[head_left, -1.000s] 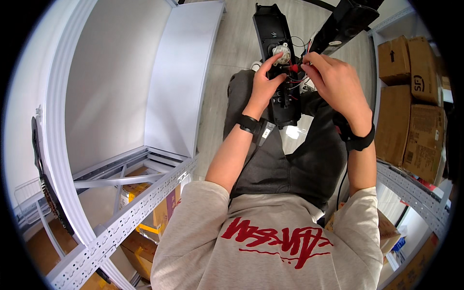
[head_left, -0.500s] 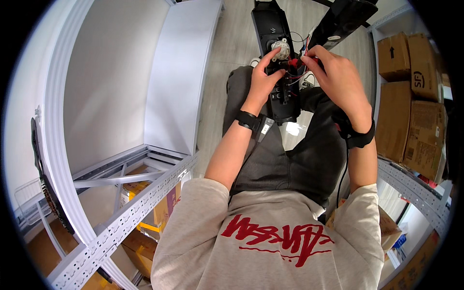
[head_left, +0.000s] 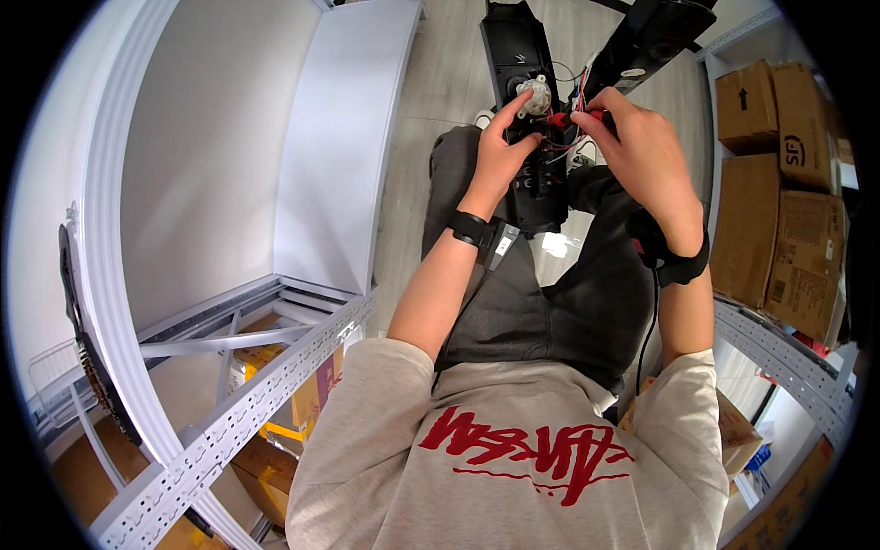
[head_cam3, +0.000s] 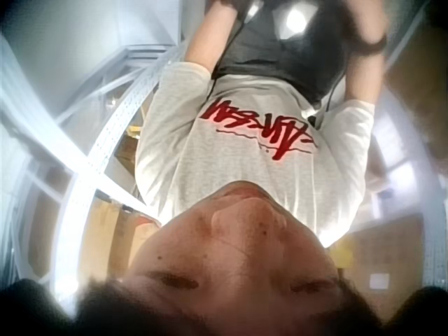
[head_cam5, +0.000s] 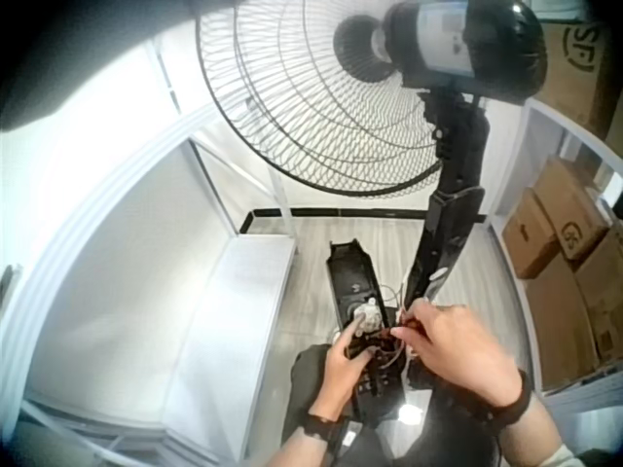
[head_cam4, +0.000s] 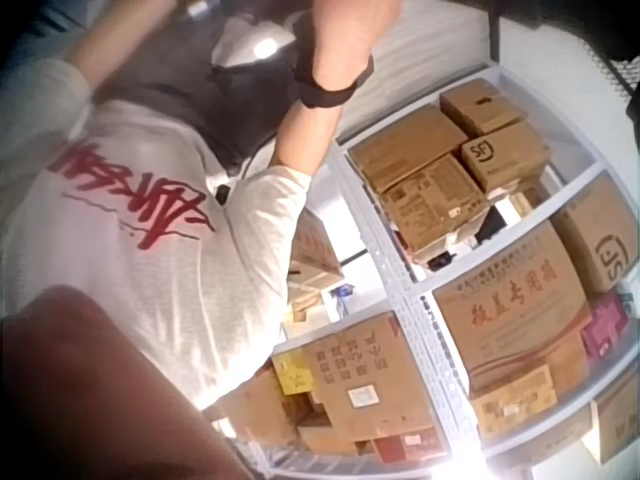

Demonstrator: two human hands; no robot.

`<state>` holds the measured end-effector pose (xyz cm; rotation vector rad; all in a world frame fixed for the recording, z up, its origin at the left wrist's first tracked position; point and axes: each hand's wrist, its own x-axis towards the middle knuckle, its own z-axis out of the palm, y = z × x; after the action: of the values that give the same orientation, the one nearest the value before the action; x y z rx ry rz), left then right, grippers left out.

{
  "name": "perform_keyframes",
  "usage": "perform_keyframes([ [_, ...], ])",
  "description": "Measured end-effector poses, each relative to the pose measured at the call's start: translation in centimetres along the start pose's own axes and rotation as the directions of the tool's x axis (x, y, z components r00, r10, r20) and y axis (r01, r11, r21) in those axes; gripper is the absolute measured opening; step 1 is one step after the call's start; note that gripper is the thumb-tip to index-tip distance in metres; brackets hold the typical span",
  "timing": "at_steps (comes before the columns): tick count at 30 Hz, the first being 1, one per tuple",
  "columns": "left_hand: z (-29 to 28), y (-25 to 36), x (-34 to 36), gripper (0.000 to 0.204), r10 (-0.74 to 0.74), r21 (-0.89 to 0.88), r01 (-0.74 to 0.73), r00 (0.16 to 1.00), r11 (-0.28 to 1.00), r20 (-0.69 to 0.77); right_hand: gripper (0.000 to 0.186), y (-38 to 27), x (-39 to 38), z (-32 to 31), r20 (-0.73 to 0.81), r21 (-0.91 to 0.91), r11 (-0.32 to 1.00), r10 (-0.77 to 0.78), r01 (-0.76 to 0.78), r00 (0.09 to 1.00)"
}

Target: The person sits on the floor and uses a screwdriver to adjust and tighten wires inside the base of a standing fan. They manipulate several colored wires and components within the fan's housing, then reassemble the base and lift the fan upright.

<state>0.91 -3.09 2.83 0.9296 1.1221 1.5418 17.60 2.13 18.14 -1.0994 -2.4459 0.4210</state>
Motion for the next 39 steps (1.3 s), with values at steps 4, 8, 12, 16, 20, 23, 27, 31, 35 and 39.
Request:
perform_keyframes([
  [4,0.2,0.0,0.1,0.07,0.023,0.042,-0.024,1.0,0.999,0.015,0.034,-0.1,0.1,0.3,0.0,-0.09,0.995,0.032,-0.032,0.999],
  [8,0.2,0.1,0.0,0.07,-0.017,-0.022,0.017,1.0,1.0,0.001,0.034,-0.1,0.1,0.3,-0.004,-0.101,0.994,0.043,-0.043,0.999],
  [12,0.3,0.3,0.0,0.072,-0.034,-0.075,0.033,0.999,0.997,-0.012,0.029,-1.4,-0.1,-1.2,-0.037,0.031,0.995,0.099,-0.098,0.994],
  [16,0.0,0.8,0.0,0.073,-0.072,-0.106,0.07,0.997,0.992,-0.017,0.026,-1.9,0.4,-2.2,-0.154,0.055,0.993,0.112,-0.104,0.982],
  [20,0.2,0.7,0.0,0.074,-0.107,-0.189,0.099,0.994,0.977,-0.036,0.025,-1.1,0.9,-1.1,-0.207,0.037,0.993,0.118,-0.112,0.971],
  [23,0.4,0.7,0.1,0.074,-0.119,-0.197,0.105,0.991,0.975,-0.062,0.025,-0.5,0.8,-0.1,-0.23,0.055,0.993,0.117,-0.107,0.966],
  [27,-0.5,0.4,0.7,0.074,-0.094,-0.288,0.058,0.989,0.956,-0.114,0.024,-0.8,0.5,0.1,-0.24,0.075,0.992,0.116,-0.101,0.964],
  [31,-0.2,0.4,0.3,0.074,-0.142,-0.261,0.118,0.987,0.958,-0.076,0.023,-1.0,0.7,0.1,-0.236,0.092,0.989,0.137,-0.118,0.962],
  [35,0.2,1.0,0.0,0.074,-0.131,-0.24,0.112,0.989,0.964,-0.065,0.024,0.1,1.1,1.5,-0.255,0.127,0.987,0.125,-0.095,0.959],
  [39,0.1,1.0,0.0,0.074,-0.154,-0.254,0.135,0.987,0.958,-0.054,0.025,0.9,1.0,2.7,-0.229,0.14,0.985,0.134,-0.104,0.964],
])
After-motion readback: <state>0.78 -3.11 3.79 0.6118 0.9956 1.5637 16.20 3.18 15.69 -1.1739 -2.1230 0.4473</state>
